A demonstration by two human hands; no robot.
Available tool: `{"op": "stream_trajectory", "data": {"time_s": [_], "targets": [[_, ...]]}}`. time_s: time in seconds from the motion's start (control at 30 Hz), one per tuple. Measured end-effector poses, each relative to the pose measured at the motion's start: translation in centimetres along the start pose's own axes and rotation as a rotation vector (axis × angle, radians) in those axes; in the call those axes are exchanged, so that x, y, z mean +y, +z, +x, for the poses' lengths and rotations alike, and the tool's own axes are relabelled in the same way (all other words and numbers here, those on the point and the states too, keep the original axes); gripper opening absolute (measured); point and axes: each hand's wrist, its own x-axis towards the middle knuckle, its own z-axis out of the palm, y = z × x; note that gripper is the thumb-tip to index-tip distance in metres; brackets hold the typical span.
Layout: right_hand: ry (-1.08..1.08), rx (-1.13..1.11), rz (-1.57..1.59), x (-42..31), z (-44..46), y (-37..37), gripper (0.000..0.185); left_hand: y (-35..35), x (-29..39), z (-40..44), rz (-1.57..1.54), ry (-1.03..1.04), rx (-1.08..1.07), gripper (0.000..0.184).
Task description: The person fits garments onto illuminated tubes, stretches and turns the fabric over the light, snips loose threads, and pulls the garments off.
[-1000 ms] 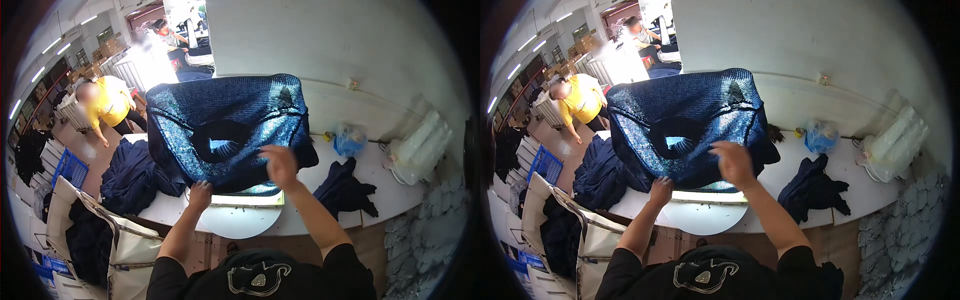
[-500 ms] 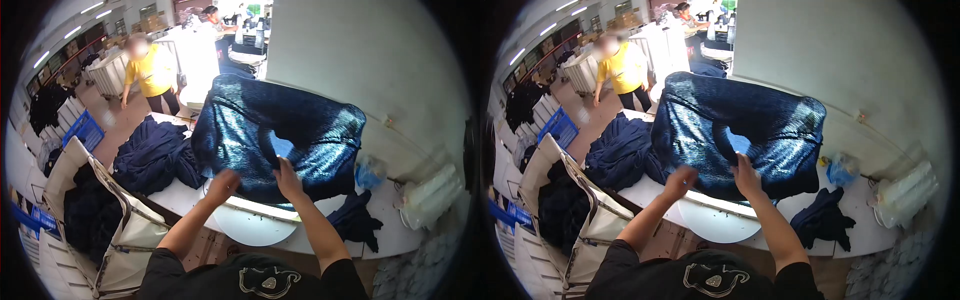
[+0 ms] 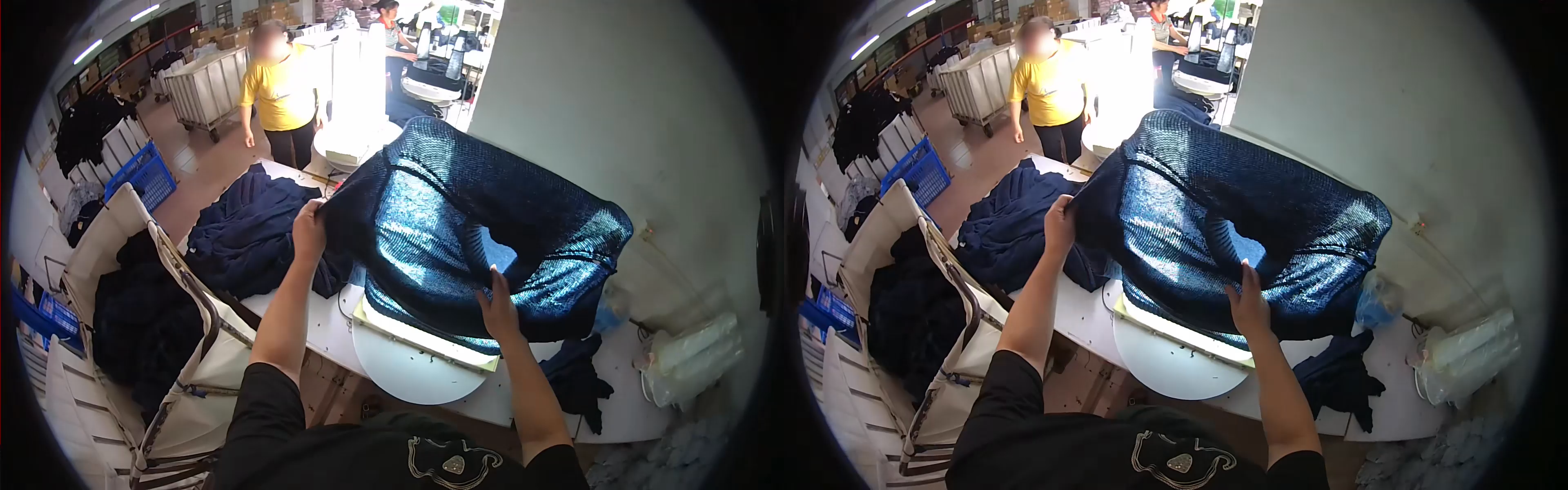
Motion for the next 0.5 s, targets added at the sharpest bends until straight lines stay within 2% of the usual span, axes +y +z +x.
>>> {"op": "stream_trajectory", "data": {"time_s": [0.1, 0.23, 0.37, 0.47, 0.5], "targets": [[-0.066, 0.064, -0.052, 0.5, 0.1, 0.4, 0.065, -1.7, -0.4, 0.9, -0.004, -0.007, -0.027, 0.012], [0.017, 0.017, -0.041, -0.1, 0.0, -0.1, 0.064, -3.0, -0.5, 1.6, -0.138, -0.038, -0.080, 0.012], [-0.053, -0.019, -0.064, -0.4, -0.5, -1.0, 0.061, -4.1, -1.5, 2.9, -0.228, -0.027, -0.080, 0.018], [0.099, -0.203, 0.019, -3.2, -0.4, -3.6, 0.053, -5.3, -1.0, 5.6, -0.086, 0.046, -0.137, 0.027], [0.015, -0.179, 0.025, -2.2, -0.3, -3.8, 0.047, -5.7, 0.0, 6.8, -0.047, 0.028, -0.189, 0.029]]}}
